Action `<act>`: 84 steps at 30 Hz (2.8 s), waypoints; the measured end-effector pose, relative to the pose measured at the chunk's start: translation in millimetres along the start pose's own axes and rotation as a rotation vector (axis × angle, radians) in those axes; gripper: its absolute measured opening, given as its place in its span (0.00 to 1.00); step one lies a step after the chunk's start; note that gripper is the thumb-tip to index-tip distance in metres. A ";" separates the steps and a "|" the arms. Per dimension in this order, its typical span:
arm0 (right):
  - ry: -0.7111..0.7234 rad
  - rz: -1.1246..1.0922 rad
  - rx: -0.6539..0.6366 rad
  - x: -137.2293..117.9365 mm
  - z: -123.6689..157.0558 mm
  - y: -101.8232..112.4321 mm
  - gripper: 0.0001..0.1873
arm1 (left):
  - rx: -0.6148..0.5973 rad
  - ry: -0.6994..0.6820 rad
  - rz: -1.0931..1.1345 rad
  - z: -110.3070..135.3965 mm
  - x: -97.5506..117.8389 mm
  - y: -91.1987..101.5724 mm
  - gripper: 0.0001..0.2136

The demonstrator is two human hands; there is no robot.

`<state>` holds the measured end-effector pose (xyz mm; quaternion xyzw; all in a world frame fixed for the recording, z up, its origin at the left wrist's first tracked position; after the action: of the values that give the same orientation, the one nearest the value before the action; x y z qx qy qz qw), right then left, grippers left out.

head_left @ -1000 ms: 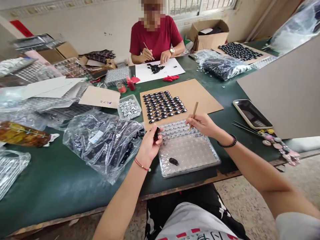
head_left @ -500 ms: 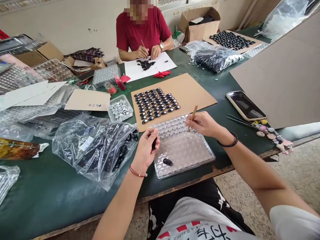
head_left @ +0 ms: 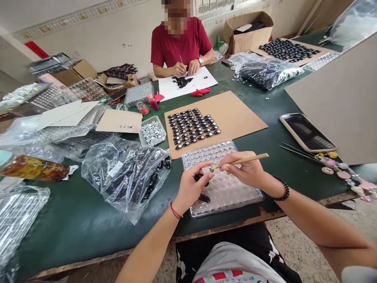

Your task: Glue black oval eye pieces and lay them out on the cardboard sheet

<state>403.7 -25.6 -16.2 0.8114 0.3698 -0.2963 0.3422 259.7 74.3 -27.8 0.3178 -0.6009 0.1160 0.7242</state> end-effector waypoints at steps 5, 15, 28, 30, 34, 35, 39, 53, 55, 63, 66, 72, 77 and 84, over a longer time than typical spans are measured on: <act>-0.026 -0.061 0.073 -5.0 5.6 -6.4 0.06 | -0.052 -0.014 -0.032 -0.3 5.6 10.0 0.08; -0.114 -0.115 0.252 -5.7 10.7 -7.0 0.08 | 0.246 0.256 0.899 -32.3 -12.1 61.7 0.16; 0.162 0.409 -0.093 0.8 8.2 -22.9 0.07 | 0.030 -0.174 -0.228 -4.5 -5.9 13.0 0.10; 0.156 0.407 -0.096 1.1 9.0 -22.7 0.06 | 0.043 -0.191 -0.275 -5.1 -8.0 13.6 0.09; 0.125 0.380 -0.108 0.2 8.6 -20.4 0.07 | 0.038 -0.234 -0.396 -4.3 -6.6 11.9 0.06; 0.120 0.366 -0.109 -0.6 7.9 -19.7 0.08 | 0.018 -0.233 -0.420 -4.6 -5.3 11.2 0.06; 0.095 0.309 -0.116 -4.8 4.8 -18.3 0.12 | -0.104 -0.124 -0.382 -8.1 -0.3 11.1 0.11; -0.013 0.211 -0.013 6.5 4.8 -7.9 0.06 | 0.129 0.125 -0.176 -17.3 -8.6 37.6 0.15; -0.020 0.174 -0.015 4.6 5.3 -8.5 0.06 | 0.062 0.119 -0.161 -15.3 -8.1 28.8 0.14; 0.029 0.147 -0.063 -2.4 8.9 -8.6 0.06 | -0.074 -0.016 -0.169 -7.3 -6.8 9.5 0.12; 0.071 0.188 -0.095 -3.2 11.1 -10.2 0.07 | -0.108 -0.033 -0.187 -7.3 -5.5 6.9 0.12; 0.141 0.343 -0.138 -5.0 13.2 -13.0 0.07 | -0.116 -0.074 -0.178 -7.6 -3.0 4.1 0.11; 0.162 0.348 -0.137 -6.9 11.1 -13.5 0.08 | -0.115 -0.055 -0.183 -7.9 -3.6 4.6 0.11; 0.129 0.356 -0.172 -9.7 10.1 -14.1 0.09 | -0.122 -0.062 -0.168 -7.6 -1.9 4.2 0.11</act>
<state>384.7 -30.3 -19.8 0.8490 0.2658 -0.1461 0.4327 263.0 82.5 -28.8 0.3256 -0.6002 0.0083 0.7305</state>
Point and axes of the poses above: each hand's wrist, its own z-axis away from the middle knuckle, its own y-axis out of the back of the hand, x = y × z, the point moved 2 cm from there along -z, towards the middle knuckle, and after that the axes turned 3 degrees about y, right-handed, at the moved point
